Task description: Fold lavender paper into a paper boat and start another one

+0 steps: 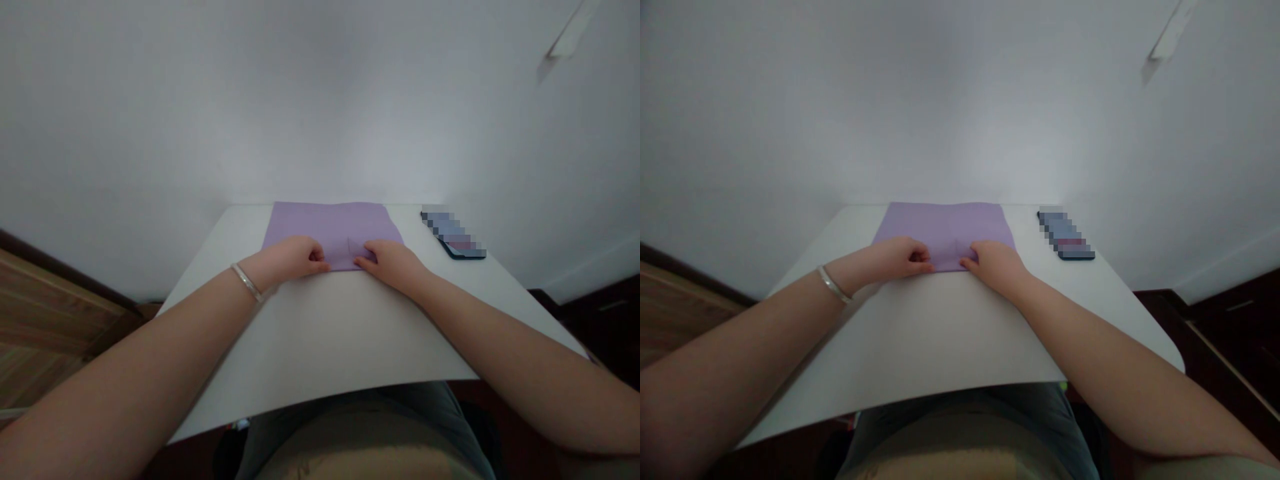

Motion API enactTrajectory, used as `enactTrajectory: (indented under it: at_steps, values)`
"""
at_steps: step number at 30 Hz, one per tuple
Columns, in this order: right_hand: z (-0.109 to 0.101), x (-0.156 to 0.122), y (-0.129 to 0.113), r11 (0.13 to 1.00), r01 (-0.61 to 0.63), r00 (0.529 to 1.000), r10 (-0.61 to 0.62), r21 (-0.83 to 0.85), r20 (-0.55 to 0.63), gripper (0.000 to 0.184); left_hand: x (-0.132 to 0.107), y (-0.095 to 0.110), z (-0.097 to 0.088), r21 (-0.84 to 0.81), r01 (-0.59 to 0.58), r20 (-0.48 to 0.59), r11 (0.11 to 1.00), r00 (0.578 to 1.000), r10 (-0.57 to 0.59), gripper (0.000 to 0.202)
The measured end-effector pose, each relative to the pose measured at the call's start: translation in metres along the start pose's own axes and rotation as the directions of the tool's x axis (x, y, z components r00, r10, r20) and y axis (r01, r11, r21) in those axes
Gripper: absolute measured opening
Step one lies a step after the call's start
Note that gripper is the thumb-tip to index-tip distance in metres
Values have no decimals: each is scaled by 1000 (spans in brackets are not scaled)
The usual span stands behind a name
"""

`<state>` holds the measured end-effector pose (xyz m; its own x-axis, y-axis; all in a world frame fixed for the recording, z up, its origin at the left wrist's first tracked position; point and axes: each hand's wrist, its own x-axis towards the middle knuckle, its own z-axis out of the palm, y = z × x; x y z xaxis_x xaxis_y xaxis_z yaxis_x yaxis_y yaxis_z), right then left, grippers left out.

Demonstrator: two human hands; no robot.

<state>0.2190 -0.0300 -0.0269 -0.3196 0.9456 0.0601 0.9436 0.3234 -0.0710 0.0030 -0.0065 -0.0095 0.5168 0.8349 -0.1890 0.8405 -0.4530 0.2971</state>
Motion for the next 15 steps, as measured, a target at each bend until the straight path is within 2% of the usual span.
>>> enactTrajectory:
  at_steps: [4, 8, 15]
  values:
    - [1, -1, 1, 1000, -9, 1000, 9, 3, -5, 38, -1, -3, -2, -16, 41, 36, 999, 999, -40, 29]
    - [1, -1, 2, 1000, -16, 1000, 16, 1, 5, 39, -2, -4, -4, 3, 78, 25, 997, 997, -78, 32]
    - [3, -2, 5, 1000, -8, 1000, 8, 11, 3, 39, -5, -3, -7, -12, 56, 53, 998, 997, -55, 32]
